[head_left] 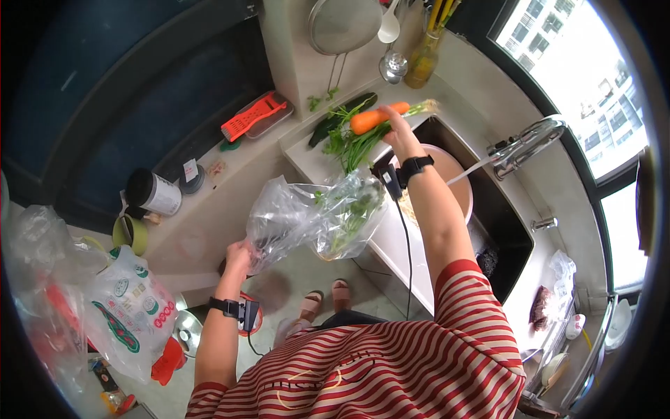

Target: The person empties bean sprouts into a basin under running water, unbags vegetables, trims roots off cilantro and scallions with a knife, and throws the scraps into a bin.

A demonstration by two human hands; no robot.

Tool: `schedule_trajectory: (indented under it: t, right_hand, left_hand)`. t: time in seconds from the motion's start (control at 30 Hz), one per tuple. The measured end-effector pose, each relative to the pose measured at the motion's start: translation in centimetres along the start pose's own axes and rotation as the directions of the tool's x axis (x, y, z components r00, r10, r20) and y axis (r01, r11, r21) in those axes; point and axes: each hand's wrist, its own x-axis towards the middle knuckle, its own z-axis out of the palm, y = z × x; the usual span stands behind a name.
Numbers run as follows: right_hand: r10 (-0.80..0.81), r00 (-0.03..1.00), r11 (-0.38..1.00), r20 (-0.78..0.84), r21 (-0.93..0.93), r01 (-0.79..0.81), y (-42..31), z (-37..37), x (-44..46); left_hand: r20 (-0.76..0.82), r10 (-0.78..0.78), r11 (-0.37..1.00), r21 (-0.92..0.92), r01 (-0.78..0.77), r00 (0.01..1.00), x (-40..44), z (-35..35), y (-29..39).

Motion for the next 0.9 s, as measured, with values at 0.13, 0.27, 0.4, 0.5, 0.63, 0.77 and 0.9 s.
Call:
schedule_trajectory:
  t: [0.13,0.27,0.4,0.5,0.63,0.77,0.9]
  right_hand:
    - [-0.011,0.995,0.997,-0.096,-0.073,0.004,1.4,2.4,2.6]
    - [-0.093,0.993,0.996,0.07,0.002,0.093,2.2,2.3,2.3]
    - [-0.24,0.958,0.592,-0.16,-0.806,0.013,0.6,4.4,-3.9]
    - [-0.396,0.772,-0.012,0.497,-0.843,0.537,2.9,4.3,-10.3]
    - [0.379,0.499,-0.416,0.78,-0.338,0.844,6.3,2.6,-20.8]
    - [0.451,0.568,-0.579,0.688,-0.258,0.773,6.0,-0.4,-24.4]
    - [0.365,0.435,-0.578,0.823,-0.166,0.799,5.7,-3.2,-26.4]
  left_hand:
    - [-0.077,-0.057,0.992,-0.117,0.048,0.995,-1.5,-1.1,0.2]
    - [-0.073,-0.085,0.974,-0.217,0.068,0.994,-2.1,-1.7,0.6]
    - [0.243,-0.076,0.944,-0.295,0.148,0.967,-3.9,-1.5,2.3]
    - [0.373,-0.155,0.899,-0.33,0.287,0.915,-4.5,-1.0,2.8]
    - [0.259,-0.212,0.795,-0.514,0.321,0.942,-5.1,0.9,3.2]
    - [0.409,-0.157,0.572,-0.704,0.42,0.899,-3.4,-0.2,2.3]
    - [0.521,0.041,0.401,-0.79,0.464,0.852,-4.1,2.1,1.1]
